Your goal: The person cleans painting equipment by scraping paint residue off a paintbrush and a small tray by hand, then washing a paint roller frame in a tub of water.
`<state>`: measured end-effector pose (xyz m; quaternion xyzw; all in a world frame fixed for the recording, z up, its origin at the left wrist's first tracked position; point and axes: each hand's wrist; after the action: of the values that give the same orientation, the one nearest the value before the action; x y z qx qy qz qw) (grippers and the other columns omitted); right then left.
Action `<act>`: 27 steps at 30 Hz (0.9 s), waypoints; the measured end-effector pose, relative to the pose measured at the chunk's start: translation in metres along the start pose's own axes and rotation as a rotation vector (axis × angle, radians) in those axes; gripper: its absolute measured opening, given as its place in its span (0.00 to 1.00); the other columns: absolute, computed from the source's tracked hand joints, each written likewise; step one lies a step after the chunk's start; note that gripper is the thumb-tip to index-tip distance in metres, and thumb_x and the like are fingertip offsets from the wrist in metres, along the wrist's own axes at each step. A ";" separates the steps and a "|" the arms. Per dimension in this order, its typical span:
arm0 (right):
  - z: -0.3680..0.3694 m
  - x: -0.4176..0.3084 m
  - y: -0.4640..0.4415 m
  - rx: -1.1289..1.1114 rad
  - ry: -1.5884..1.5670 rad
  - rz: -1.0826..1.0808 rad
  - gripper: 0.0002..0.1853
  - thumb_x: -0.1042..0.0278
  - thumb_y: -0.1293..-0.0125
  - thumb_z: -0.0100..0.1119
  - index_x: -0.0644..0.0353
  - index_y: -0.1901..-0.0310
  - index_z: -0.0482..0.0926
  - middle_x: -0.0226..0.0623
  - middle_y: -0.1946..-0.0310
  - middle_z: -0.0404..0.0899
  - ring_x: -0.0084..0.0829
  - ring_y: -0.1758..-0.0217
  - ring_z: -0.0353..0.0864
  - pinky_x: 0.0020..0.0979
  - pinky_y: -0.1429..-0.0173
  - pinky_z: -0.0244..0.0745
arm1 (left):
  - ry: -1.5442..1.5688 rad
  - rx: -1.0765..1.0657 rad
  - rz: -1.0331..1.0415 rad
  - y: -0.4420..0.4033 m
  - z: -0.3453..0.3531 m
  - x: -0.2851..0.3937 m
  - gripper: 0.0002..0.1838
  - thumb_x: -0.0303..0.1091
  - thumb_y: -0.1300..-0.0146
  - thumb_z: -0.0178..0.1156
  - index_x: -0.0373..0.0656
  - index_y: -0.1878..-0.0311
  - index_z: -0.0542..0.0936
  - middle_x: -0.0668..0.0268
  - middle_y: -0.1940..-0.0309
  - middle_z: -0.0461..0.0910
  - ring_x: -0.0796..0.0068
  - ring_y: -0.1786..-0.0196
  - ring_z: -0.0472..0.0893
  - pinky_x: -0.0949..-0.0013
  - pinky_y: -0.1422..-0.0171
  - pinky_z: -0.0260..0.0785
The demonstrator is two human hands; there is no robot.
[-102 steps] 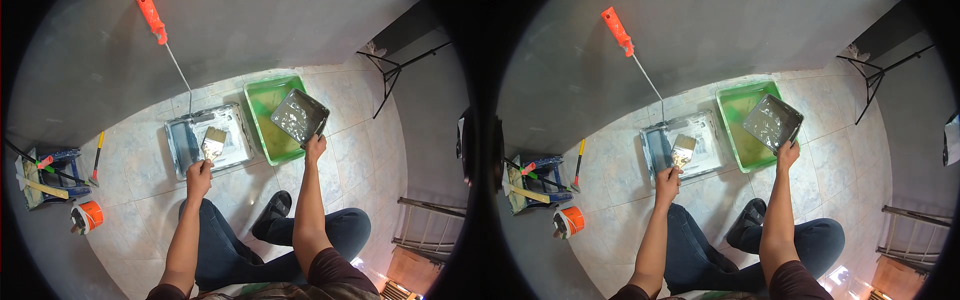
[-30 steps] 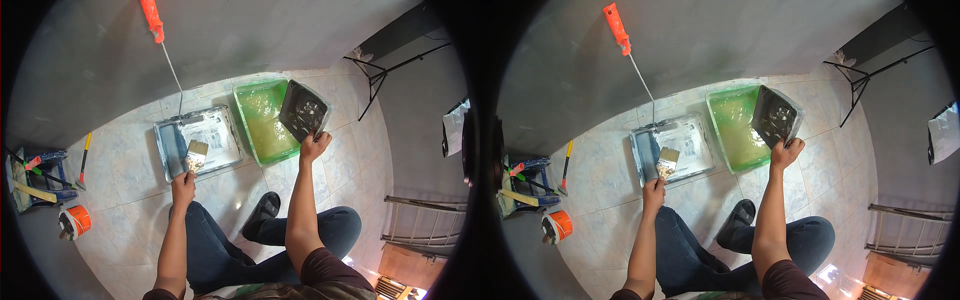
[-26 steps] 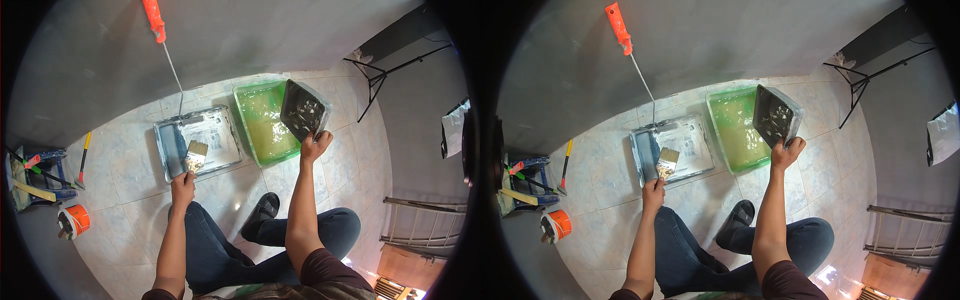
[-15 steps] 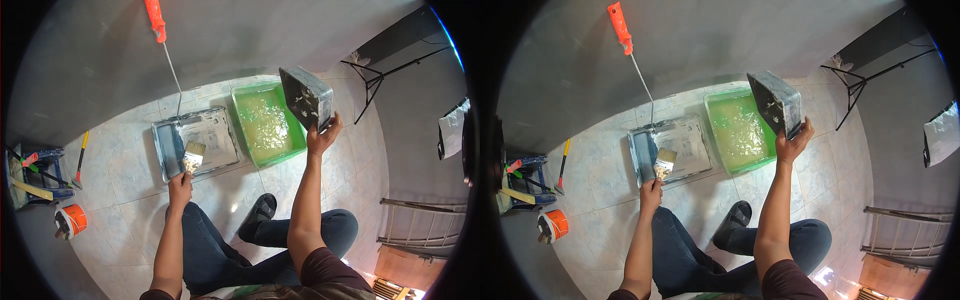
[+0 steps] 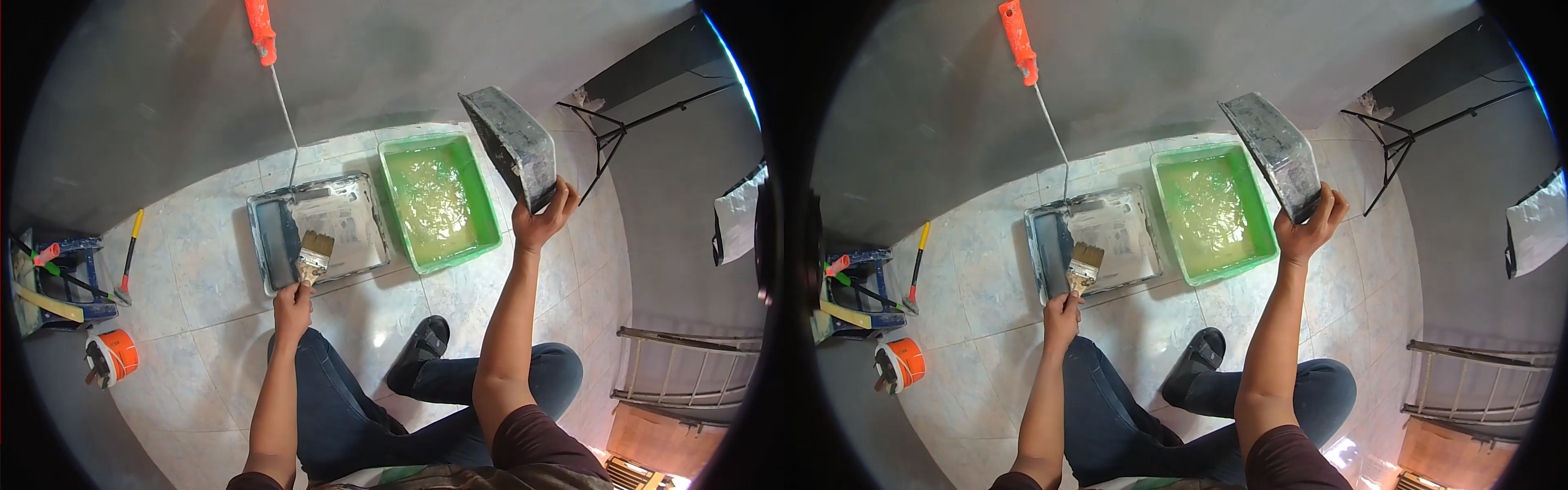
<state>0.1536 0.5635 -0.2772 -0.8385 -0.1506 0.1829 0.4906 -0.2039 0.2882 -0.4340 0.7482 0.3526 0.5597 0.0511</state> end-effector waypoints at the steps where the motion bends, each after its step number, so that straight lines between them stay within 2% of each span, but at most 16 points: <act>1: 0.002 -0.001 0.005 0.003 0.021 0.013 0.28 0.73 0.52 0.65 0.67 0.45 0.78 0.49 0.53 0.74 0.51 0.47 0.76 0.45 0.42 0.74 | 0.012 -0.005 -0.014 -0.001 0.000 -0.001 0.21 0.43 0.21 0.58 0.34 0.62 0.87 0.66 0.86 0.75 0.75 0.87 0.73 0.65 0.78 0.64; 3: 0.017 0.006 0.035 -0.054 -0.026 0.071 0.29 0.71 0.56 0.65 0.66 0.46 0.78 0.50 0.53 0.74 0.53 0.49 0.76 0.47 0.43 0.73 | 0.026 -0.008 -0.026 -0.001 0.000 -0.001 0.21 0.43 0.21 0.58 0.34 0.62 0.87 0.66 0.85 0.75 0.76 0.87 0.73 0.65 0.78 0.64; 5: 0.029 0.010 0.072 -0.221 0.028 0.155 0.30 0.70 0.59 0.65 0.63 0.48 0.78 0.50 0.54 0.75 0.55 0.49 0.76 0.48 0.44 0.71 | 0.045 -0.018 -0.055 0.000 0.000 0.004 0.21 0.43 0.21 0.58 0.34 0.62 0.87 0.66 0.85 0.75 0.76 0.87 0.73 0.65 0.79 0.64; 6: 0.027 0.008 0.078 -0.217 0.022 0.155 0.30 0.70 0.59 0.65 0.63 0.48 0.78 0.50 0.54 0.75 0.55 0.49 0.76 0.48 0.44 0.71 | 0.044 -0.012 -0.052 0.002 0.000 0.006 0.21 0.43 0.21 0.58 0.34 0.62 0.87 0.66 0.85 0.75 0.76 0.87 0.73 0.65 0.79 0.64; 8: 0.027 0.005 0.087 -0.292 0.059 0.315 0.30 0.68 0.61 0.66 0.62 0.49 0.78 0.49 0.55 0.74 0.55 0.50 0.76 0.49 0.44 0.69 | 0.061 -0.032 -0.047 0.003 -0.003 0.010 0.21 0.43 0.21 0.58 0.34 0.61 0.87 0.67 0.85 0.75 0.76 0.86 0.73 0.66 0.78 0.64; 11: 0.016 0.003 0.057 -0.087 0.085 0.239 0.28 0.71 0.57 0.68 0.62 0.48 0.78 0.48 0.55 0.74 0.54 0.49 0.76 0.48 0.43 0.67 | 0.053 -0.044 -0.010 -0.002 -0.003 -0.010 0.21 0.44 0.20 0.58 0.33 0.61 0.87 0.67 0.85 0.75 0.77 0.86 0.72 0.66 0.76 0.64; 15: 0.005 -0.003 0.021 0.045 0.111 0.225 0.29 0.70 0.54 0.72 0.60 0.46 0.77 0.45 0.54 0.74 0.50 0.47 0.76 0.48 0.42 0.66 | 0.074 -0.061 -0.059 0.000 -0.003 -0.003 0.22 0.44 0.21 0.58 0.33 0.62 0.87 0.67 0.85 0.75 0.78 0.85 0.72 0.67 0.75 0.63; 17: 0.010 0.001 0.027 0.010 0.118 0.226 0.29 0.68 0.54 0.72 0.59 0.46 0.77 0.44 0.53 0.75 0.50 0.47 0.76 0.48 0.43 0.65 | 0.073 -0.048 -0.073 0.000 0.000 -0.004 0.22 0.44 0.20 0.58 0.33 0.62 0.87 0.67 0.86 0.74 0.77 0.86 0.72 0.66 0.76 0.63; 18: 0.017 0.007 0.038 -0.099 0.227 0.259 0.29 0.66 0.54 0.70 0.57 0.46 0.77 0.44 0.53 0.75 0.49 0.48 0.76 0.48 0.44 0.65 | 0.072 -0.048 -0.072 0.001 0.000 -0.002 0.22 0.44 0.20 0.58 0.33 0.62 0.87 0.67 0.86 0.74 0.77 0.86 0.72 0.66 0.76 0.63; 19: 0.025 0.011 0.051 -0.171 0.203 0.333 0.28 0.65 0.54 0.69 0.56 0.47 0.78 0.44 0.54 0.76 0.50 0.48 0.76 0.49 0.44 0.64 | 0.089 -0.062 -0.068 0.003 0.001 0.001 0.22 0.44 0.20 0.58 0.34 0.62 0.87 0.67 0.86 0.74 0.78 0.86 0.72 0.67 0.77 0.63; 22: 0.033 0.019 0.076 -0.258 0.248 0.417 0.25 0.65 0.52 0.69 0.56 0.49 0.80 0.45 0.54 0.75 0.50 0.50 0.77 0.48 0.46 0.67 | 0.115 -0.081 -0.063 0.003 0.004 0.004 0.22 0.44 0.20 0.57 0.34 0.62 0.87 0.67 0.85 0.74 0.79 0.87 0.71 0.68 0.79 0.62; 24: 0.037 0.036 0.093 -0.176 0.080 0.772 0.18 0.63 0.45 0.68 0.60 0.54 0.81 0.43 0.59 0.80 0.44 0.55 0.81 0.42 0.52 0.71 | 0.150 -0.102 -0.100 0.004 0.004 0.003 0.22 0.44 0.19 0.57 0.34 0.61 0.87 0.68 0.85 0.74 0.80 0.87 0.71 0.70 0.80 0.61; 25: 0.037 0.047 0.101 -0.179 0.087 0.778 0.18 0.63 0.45 0.68 0.60 0.54 0.81 0.43 0.59 0.80 0.44 0.55 0.81 0.42 0.52 0.71 | 0.144 -0.108 -0.105 0.005 0.005 0.002 0.22 0.44 0.19 0.57 0.34 0.61 0.87 0.68 0.85 0.74 0.80 0.87 0.71 0.70 0.80 0.61; 27: 0.037 0.058 0.101 -0.232 -0.483 1.247 0.10 0.58 0.36 0.67 0.55 0.61 0.83 0.32 0.69 0.80 0.31 0.68 0.76 0.39 0.59 0.72 | 0.182 -0.124 -0.127 0.006 0.006 0.002 0.22 0.45 0.18 0.55 0.35 0.60 0.86 0.72 0.84 0.70 0.82 0.88 0.65 0.72 0.83 0.57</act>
<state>0.1954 0.5689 -0.3919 -0.7513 0.2372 0.5967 0.1528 -0.1956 0.2868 -0.4315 0.6658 0.3673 0.6417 0.1005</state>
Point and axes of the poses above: each hand's wrist, its own y-axis away from the middle knuckle, its own z-axis out of the palm, x = y × z
